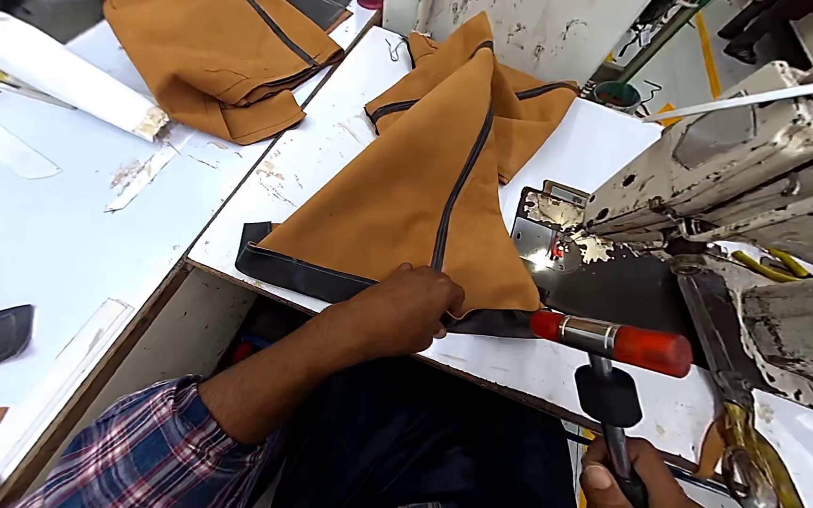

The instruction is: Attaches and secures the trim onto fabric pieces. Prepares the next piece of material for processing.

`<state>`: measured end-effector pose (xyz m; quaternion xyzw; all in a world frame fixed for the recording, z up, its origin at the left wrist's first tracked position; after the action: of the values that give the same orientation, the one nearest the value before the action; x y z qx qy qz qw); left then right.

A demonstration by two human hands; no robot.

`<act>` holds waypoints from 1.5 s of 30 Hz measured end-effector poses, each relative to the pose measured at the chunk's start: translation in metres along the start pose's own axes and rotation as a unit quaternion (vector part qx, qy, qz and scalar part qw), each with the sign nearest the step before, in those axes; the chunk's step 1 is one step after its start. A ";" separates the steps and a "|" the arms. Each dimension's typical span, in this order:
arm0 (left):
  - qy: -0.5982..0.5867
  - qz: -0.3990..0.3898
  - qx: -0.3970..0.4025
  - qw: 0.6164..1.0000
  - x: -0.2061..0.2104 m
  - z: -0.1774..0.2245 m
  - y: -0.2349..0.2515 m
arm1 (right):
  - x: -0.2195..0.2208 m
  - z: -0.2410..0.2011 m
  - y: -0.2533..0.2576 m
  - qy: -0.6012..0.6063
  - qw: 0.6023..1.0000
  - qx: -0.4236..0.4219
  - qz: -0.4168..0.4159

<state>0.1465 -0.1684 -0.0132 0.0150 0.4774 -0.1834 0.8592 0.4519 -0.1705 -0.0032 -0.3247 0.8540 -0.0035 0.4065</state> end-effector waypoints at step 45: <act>-0.083 0.268 -0.012 0.960 0.023 -0.026 -0.025 | 0.024 -0.023 0.044 -0.189 0.978 -0.064 -0.063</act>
<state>0.1280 -0.1932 -0.0428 0.1171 0.3849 0.0588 0.9136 0.4002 -0.1554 -0.0163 -0.3976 0.7382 0.0872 0.5379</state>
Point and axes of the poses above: each hand's wrist, its own y-axis towards the middle knuckle, its own x-axis out of the palm, z = x × y, the point moved 3 cm from there along y, towards the middle knuckle, and after that the axes turned 8 degrees about x, right-handed, at the moved point
